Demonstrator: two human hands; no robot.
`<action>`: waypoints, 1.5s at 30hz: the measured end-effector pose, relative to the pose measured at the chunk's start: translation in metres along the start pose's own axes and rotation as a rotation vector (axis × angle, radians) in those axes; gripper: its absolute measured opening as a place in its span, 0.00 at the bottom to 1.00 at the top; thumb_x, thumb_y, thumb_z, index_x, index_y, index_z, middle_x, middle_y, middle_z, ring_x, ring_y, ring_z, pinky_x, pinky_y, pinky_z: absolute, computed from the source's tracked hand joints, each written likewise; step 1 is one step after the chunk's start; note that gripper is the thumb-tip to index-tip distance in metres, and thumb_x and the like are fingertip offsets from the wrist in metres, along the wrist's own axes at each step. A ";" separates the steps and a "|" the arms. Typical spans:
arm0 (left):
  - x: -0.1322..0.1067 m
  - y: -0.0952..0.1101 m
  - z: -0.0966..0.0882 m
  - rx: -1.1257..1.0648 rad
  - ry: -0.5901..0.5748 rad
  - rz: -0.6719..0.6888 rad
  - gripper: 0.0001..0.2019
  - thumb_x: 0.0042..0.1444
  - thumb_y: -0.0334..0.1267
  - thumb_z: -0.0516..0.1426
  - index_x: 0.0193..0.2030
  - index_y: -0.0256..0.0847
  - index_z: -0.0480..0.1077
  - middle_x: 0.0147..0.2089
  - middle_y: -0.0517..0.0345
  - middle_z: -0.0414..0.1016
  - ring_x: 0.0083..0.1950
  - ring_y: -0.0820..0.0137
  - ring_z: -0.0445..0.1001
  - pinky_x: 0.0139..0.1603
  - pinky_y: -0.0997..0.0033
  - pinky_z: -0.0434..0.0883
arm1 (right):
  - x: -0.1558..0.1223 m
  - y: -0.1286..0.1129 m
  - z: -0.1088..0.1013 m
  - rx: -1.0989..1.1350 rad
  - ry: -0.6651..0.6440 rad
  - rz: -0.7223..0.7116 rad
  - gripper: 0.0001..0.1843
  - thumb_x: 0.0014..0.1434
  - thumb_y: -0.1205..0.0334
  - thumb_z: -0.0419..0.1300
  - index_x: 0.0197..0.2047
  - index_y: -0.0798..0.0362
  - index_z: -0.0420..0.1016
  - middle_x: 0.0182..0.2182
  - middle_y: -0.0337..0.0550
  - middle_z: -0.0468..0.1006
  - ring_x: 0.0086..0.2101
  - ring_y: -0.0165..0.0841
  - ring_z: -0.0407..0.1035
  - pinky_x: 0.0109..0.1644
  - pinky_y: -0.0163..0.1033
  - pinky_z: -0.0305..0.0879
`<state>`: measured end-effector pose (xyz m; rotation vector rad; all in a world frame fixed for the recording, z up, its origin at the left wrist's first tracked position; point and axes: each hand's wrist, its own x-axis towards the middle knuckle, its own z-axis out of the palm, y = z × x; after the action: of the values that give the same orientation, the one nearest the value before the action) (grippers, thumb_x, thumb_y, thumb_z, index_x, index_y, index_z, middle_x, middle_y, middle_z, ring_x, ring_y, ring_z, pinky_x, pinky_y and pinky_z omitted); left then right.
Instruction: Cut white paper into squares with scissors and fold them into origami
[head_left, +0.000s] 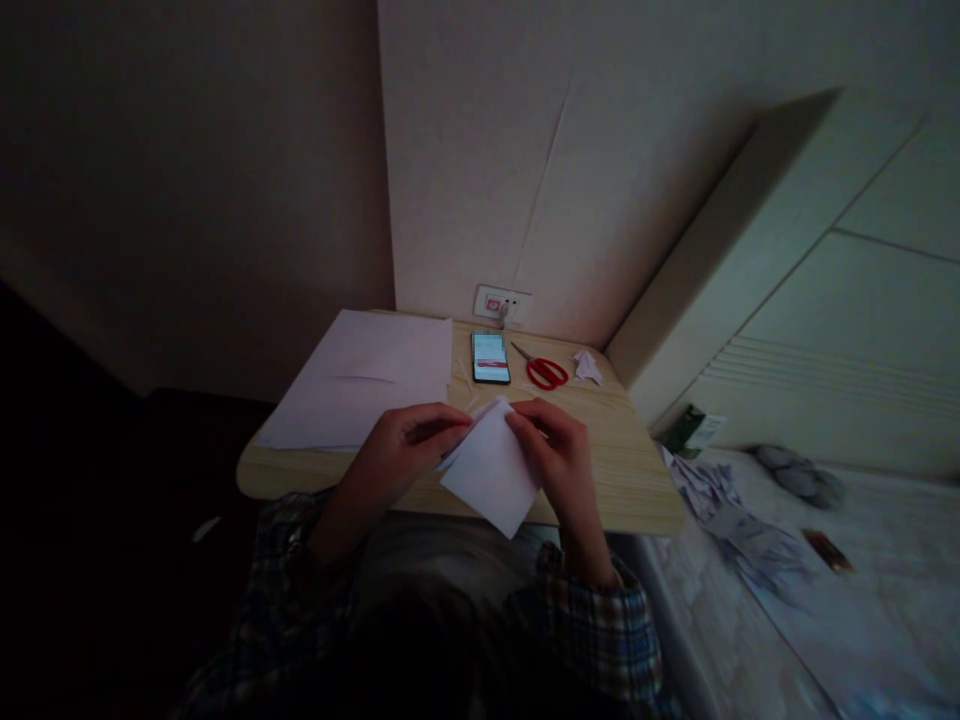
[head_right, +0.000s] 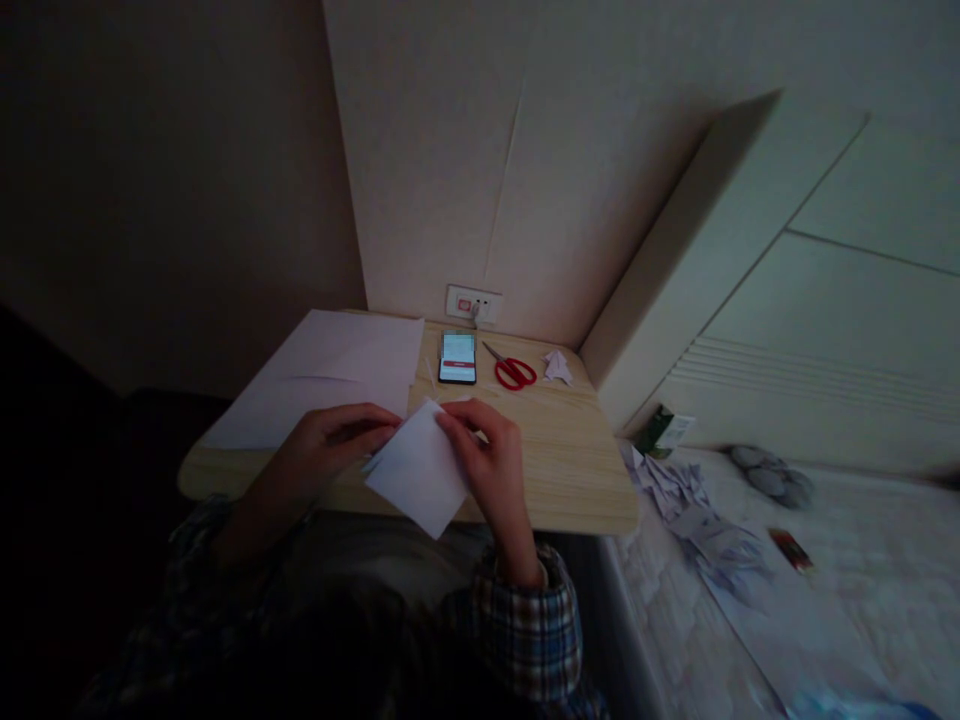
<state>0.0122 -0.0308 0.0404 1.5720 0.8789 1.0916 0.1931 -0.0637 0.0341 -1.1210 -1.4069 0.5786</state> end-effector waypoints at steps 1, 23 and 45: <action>-0.001 0.000 0.000 0.003 -0.006 -0.007 0.06 0.45 0.38 0.62 0.29 0.41 0.79 0.30 0.57 0.81 0.32 0.64 0.77 0.32 0.71 0.73 | 0.000 -0.001 0.000 -0.012 -0.009 -0.012 0.06 0.55 0.61 0.62 0.30 0.48 0.81 0.28 0.39 0.80 0.30 0.35 0.71 0.33 0.38 0.64; -0.004 -0.004 0.001 -0.046 0.152 -0.125 0.11 0.43 0.41 0.62 0.31 0.37 0.78 0.30 0.55 0.82 0.31 0.66 0.77 0.32 0.72 0.74 | -0.005 0.008 -0.030 0.015 -0.148 -0.124 0.16 0.60 0.67 0.57 0.49 0.43 0.73 0.51 0.43 0.71 0.52 0.38 0.65 0.48 0.42 0.66; -0.001 -0.016 0.002 0.081 0.083 0.093 0.09 0.47 0.40 0.62 0.35 0.40 0.77 0.43 0.52 0.76 0.45 0.65 0.75 0.41 0.70 0.74 | -0.005 0.009 -0.013 0.002 0.255 -0.007 0.06 0.55 0.60 0.62 0.28 0.50 0.78 0.25 0.36 0.77 0.28 0.32 0.68 0.33 0.37 0.64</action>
<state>0.0137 -0.0280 0.0247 1.6579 0.9231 1.2080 0.2071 -0.0678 0.0269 -1.1443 -1.1890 0.4154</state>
